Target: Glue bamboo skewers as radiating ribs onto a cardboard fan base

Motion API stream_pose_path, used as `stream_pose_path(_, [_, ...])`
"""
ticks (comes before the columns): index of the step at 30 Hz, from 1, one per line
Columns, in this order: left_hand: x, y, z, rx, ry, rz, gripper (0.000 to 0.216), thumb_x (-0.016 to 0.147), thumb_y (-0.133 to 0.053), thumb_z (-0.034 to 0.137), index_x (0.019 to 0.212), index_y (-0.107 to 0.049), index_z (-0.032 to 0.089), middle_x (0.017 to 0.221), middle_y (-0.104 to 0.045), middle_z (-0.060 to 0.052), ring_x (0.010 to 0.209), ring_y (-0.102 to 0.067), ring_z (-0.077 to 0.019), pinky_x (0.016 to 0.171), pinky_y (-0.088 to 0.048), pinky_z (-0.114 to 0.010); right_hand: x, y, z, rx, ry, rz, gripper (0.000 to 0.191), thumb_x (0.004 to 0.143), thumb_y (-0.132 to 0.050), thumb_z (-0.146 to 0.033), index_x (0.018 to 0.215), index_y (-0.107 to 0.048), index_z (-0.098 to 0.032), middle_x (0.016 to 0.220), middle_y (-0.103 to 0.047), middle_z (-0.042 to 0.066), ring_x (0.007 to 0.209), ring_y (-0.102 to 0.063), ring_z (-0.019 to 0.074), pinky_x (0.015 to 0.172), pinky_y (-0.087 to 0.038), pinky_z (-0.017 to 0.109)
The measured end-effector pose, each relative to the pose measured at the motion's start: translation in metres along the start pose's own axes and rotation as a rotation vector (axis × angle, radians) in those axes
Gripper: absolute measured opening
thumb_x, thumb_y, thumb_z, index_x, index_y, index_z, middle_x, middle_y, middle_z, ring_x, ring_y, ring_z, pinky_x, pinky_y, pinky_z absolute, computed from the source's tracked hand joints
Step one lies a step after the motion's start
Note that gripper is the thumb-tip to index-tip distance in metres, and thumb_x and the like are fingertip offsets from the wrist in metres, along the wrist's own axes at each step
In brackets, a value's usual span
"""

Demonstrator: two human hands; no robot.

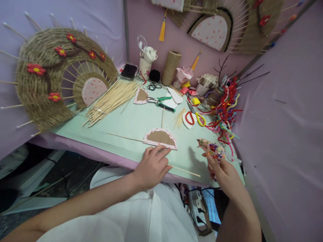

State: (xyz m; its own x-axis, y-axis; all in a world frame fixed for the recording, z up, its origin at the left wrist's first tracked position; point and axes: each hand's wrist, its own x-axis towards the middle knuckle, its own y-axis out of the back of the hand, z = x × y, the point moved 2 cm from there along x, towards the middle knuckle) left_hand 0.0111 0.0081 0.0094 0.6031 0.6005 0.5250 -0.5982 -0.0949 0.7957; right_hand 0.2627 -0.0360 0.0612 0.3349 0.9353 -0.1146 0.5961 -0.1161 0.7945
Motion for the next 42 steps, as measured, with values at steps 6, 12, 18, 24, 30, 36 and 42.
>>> stream_pose_path(6, [0.001,0.002,0.000,-0.039,0.023,0.047,0.025,0.097,-0.046,0.022,0.079,-0.063,0.017,0.125,-0.067,-0.006,0.121,-0.048,-0.0216,0.091,-0.032,-0.039,0.029,0.007,0.059,-0.603,-0.159,0.300,0.051,0.090,-0.039,-0.049,0.106,-0.066,-0.009,0.091,-0.062,0.020,0.074,-0.060,0.0287,0.065,-0.045,0.038])
stream_pose_path(12, [0.004,0.008,0.000,0.010,0.092,0.067,0.021,0.094,-0.053,0.021,0.076,-0.062,0.018,0.125,-0.066,-0.003,0.121,-0.049,-0.0221,0.089,-0.031,-0.040,0.024,0.012,0.079,-0.681,-0.035,0.330,0.066,0.088,-0.051,-0.045,0.134,-0.049,0.001,0.105,-0.060,0.027,0.093,-0.060,0.0381,0.079,-0.047,0.051])
stream_pose_path(18, [0.007,0.010,0.005,0.098,0.103,0.081,0.020,0.092,-0.058,0.021,0.072,-0.062,0.018,0.128,-0.065,-0.007,0.121,-0.049,-0.0269,0.091,-0.031,-0.044,-0.025,-0.001,-0.012,-0.378,0.626,0.478,0.043,0.096,-0.047,-0.032,0.136,-0.049,-0.018,0.120,-0.060,0.017,0.112,-0.056,0.0295,0.093,-0.047,0.046])
stream_pose_path(24, [0.010,0.015,0.013,0.093,0.066,0.065,0.015,0.093,-0.055,0.022,0.083,-0.066,0.020,0.132,-0.062,-0.006,0.123,-0.048,-0.0262,0.090,-0.031,-0.042,-0.034,-0.061,-0.053,-0.355,0.926,0.101,0.035,0.093,-0.041,-0.006,0.122,-0.058,-0.015,0.097,-0.068,0.010,0.086,-0.062,0.0208,0.075,-0.051,0.035])
stream_pose_path(30, [0.004,0.013,0.003,0.096,0.139,0.067,0.031,0.095,-0.052,0.028,0.122,-0.059,0.016,0.128,-0.064,-0.010,0.120,-0.050,-0.0251,0.095,-0.032,-0.040,0.007,-0.050,-0.014,-0.324,0.707,0.309,0.033,0.092,-0.042,-0.009,0.108,-0.069,-0.018,0.102,-0.059,0.011,0.087,-0.056,0.0202,0.075,-0.048,0.032])
stream_pose_path(36, [0.001,-0.001,-0.002,0.143,0.064,-0.035,0.032,0.096,-0.049,0.026,0.124,-0.060,0.017,0.132,-0.062,-0.009,0.123,-0.048,-0.0243,0.096,-0.033,-0.039,0.021,-0.045,-0.004,-0.317,0.758,0.352,0.040,0.093,-0.039,-0.008,0.112,-0.071,-0.023,0.085,-0.056,0.007,0.080,-0.049,0.0193,0.071,-0.045,0.032])
stream_pose_path(42, [0.004,-0.003,-0.001,0.204,0.031,-0.088,0.038,0.097,-0.046,0.029,0.131,-0.057,0.015,0.136,-0.060,-0.010,0.129,-0.048,-0.0241,0.101,-0.033,-0.038,0.021,-0.042,0.001,-0.273,0.752,0.371,0.040,0.092,-0.038,-0.007,0.108,-0.072,-0.022,0.088,-0.057,0.009,0.083,-0.049,0.0207,0.074,-0.045,0.035])
